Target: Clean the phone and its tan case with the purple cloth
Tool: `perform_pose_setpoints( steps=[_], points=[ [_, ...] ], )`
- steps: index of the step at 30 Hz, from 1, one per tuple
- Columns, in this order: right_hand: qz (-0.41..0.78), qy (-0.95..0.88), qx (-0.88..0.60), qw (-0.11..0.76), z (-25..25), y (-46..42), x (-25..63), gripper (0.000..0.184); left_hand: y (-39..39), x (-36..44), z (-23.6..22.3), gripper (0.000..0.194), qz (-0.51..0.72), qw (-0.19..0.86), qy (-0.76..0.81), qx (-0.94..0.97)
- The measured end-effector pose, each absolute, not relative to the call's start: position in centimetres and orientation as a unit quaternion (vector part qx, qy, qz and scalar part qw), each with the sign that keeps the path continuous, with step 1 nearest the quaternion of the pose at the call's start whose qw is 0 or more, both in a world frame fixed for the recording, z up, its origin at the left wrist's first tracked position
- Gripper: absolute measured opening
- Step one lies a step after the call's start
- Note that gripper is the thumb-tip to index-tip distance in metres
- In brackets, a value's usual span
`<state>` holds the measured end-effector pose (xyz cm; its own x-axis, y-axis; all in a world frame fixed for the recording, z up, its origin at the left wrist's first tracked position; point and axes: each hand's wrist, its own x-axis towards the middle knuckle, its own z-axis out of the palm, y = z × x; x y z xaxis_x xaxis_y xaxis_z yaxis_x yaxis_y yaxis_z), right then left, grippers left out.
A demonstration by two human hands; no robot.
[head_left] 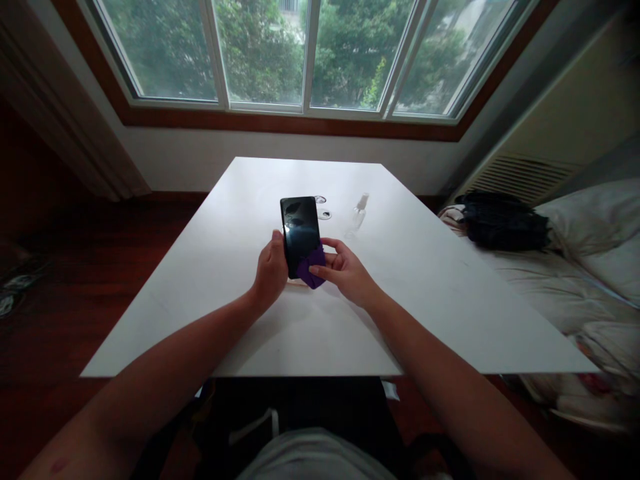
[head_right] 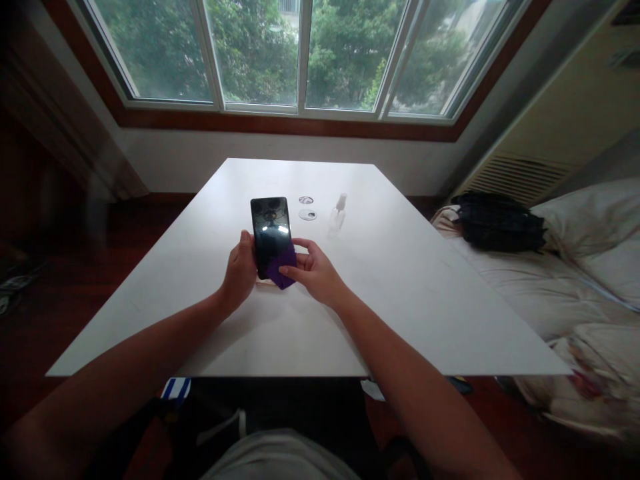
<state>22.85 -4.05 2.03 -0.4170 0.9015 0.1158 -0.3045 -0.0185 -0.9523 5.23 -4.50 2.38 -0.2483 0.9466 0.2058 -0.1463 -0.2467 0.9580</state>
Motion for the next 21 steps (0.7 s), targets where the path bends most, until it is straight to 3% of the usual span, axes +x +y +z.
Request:
perform_pose_setpoints(
  steps=[6,16,21],
  points=[
    [0.652,-0.529,-0.288,0.461,1.9,-4.1,22.9,0.076,-4.6,5.3,2.4,0.057,0.656,0.438,0.429,0.44],
    [0.636,-0.537,-0.281,0.477,1.7,-4.0,22.8,0.072,-4.9,4.9,3.2,0.045,0.629,0.357,0.449,0.525],
    [0.636,-0.541,-0.278,0.475,1.8,-4.0,22.8,0.072,-5.0,5.0,3.3,0.042,0.606,0.39,0.448,0.529]
  ],
)
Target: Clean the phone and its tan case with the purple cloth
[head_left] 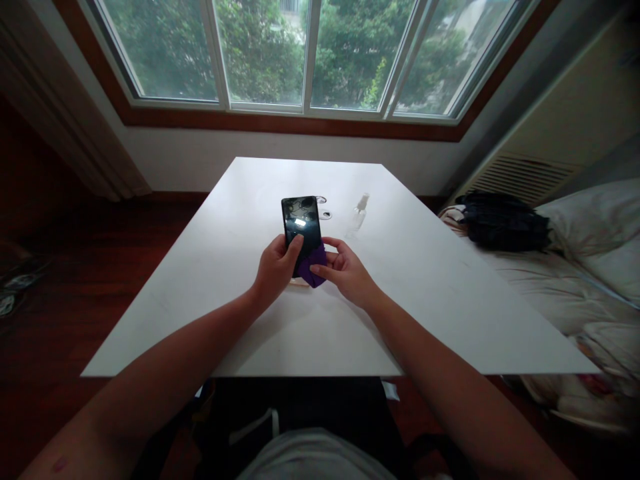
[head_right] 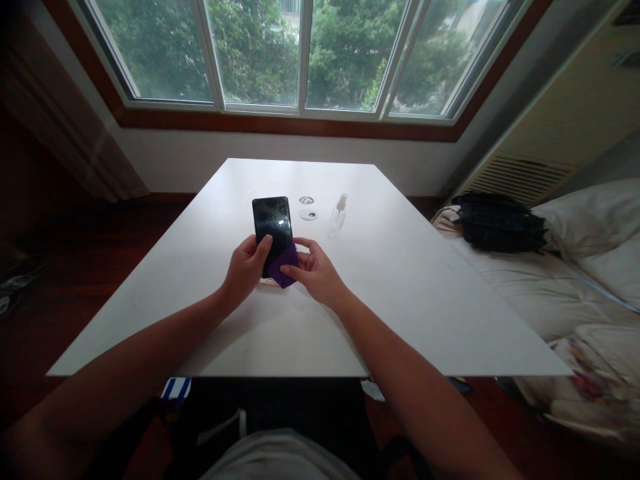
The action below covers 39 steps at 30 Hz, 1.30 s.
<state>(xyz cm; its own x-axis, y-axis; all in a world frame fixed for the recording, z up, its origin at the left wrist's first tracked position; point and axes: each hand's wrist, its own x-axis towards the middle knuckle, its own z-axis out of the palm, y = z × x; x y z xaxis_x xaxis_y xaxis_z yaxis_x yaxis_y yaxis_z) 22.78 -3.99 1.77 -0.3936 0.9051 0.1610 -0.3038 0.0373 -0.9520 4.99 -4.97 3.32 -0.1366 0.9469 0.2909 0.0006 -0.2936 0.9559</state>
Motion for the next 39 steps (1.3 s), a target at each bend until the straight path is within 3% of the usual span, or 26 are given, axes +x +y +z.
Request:
perform_pose_setpoints(
  steps=[9,22,39],
  points=[
    [0.637,-0.543,-0.276,0.472,1.6,-3.9,22.7,0.069,-4.0,4.8,2.9,0.05,0.583,0.504,0.401,0.496],
    [0.65,-0.547,-0.267,0.455,1.1,-4.1,22.1,0.064,-4.2,4.6,3.4,0.046,0.572,0.637,0.327,0.401],
    [0.643,-0.535,-0.283,0.469,1.1,-4.1,21.9,0.065,-4.3,4.9,3.7,0.044,0.574,0.679,0.29,0.354]
  ],
)
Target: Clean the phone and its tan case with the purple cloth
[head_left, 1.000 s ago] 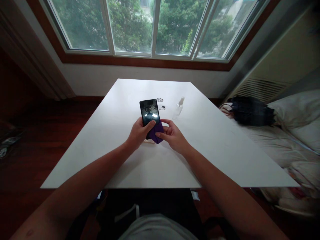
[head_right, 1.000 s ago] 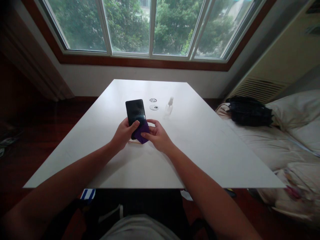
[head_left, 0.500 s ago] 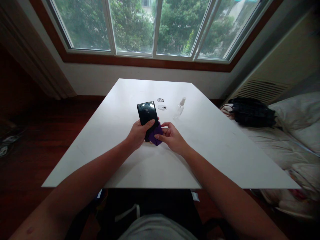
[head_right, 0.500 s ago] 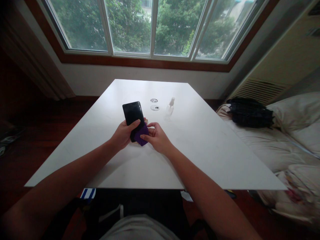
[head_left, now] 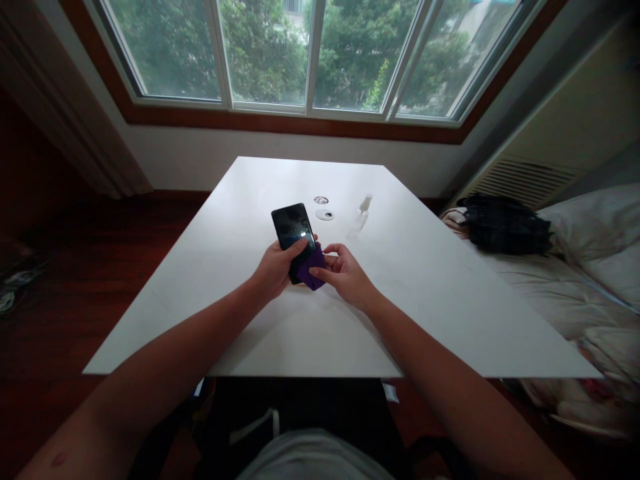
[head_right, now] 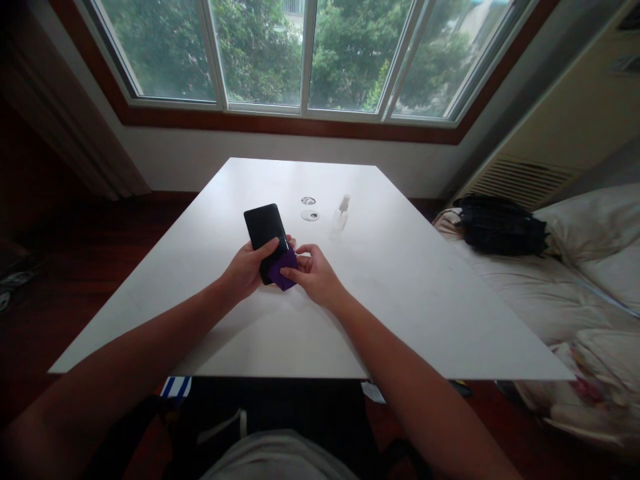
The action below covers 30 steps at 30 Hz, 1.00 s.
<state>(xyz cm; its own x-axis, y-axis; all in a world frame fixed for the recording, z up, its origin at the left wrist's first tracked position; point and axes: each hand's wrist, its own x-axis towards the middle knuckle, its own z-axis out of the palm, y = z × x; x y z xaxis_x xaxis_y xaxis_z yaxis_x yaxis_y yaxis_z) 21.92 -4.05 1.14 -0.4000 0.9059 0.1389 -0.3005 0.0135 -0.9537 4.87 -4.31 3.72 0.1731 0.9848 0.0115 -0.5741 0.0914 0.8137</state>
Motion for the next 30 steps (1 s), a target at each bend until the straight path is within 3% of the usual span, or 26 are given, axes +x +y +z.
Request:
perform_pose_setpoints(
  steps=[22,30],
  points=[
    [0.601,-0.528,-0.336,0.498,0.8,-3.4,22.5,0.064,-3.9,4.6,4.5,0.061,0.554,0.727,0.267,0.306],
    [0.565,-0.509,-0.346,0.549,1.0,-3.2,22.6,0.063,-3.8,4.5,4.3,0.051,0.573,0.71,0.275,0.302]
  ],
)
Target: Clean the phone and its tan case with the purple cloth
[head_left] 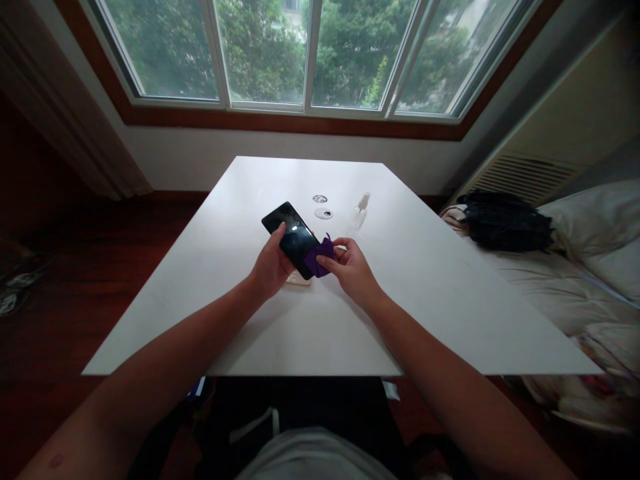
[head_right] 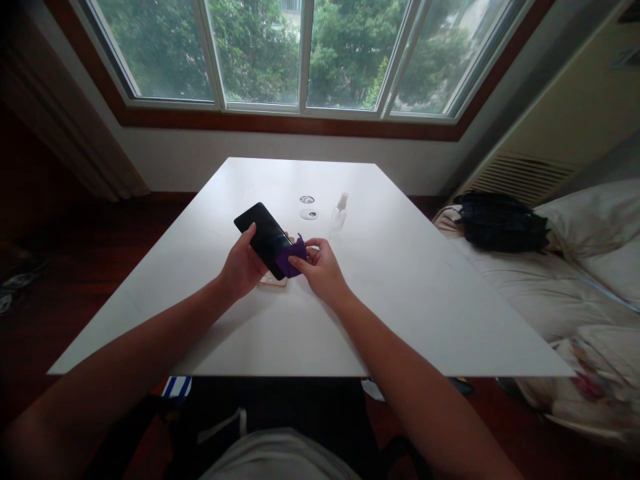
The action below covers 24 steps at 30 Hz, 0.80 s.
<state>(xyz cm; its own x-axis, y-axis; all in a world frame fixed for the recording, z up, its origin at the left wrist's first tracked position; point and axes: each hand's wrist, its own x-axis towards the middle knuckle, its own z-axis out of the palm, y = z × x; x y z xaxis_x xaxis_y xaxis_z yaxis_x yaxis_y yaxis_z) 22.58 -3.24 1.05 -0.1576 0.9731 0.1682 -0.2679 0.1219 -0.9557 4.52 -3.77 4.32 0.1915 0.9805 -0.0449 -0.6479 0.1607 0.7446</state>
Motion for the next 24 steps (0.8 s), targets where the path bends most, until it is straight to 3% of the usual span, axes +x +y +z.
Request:
perform_pose_setpoints(
  steps=[11,24],
  points=[
    [0.521,-0.465,-0.364,0.616,1.8,-3.0,22.9,0.062,-3.9,4.6,4.3,0.039,0.574,0.71,0.28,0.297],
    [0.48,-0.369,-0.403,0.686,2.4,-2.3,24.3,0.061,-4.1,4.3,4.3,0.052,0.521,0.758,0.269,0.286]
  ],
)
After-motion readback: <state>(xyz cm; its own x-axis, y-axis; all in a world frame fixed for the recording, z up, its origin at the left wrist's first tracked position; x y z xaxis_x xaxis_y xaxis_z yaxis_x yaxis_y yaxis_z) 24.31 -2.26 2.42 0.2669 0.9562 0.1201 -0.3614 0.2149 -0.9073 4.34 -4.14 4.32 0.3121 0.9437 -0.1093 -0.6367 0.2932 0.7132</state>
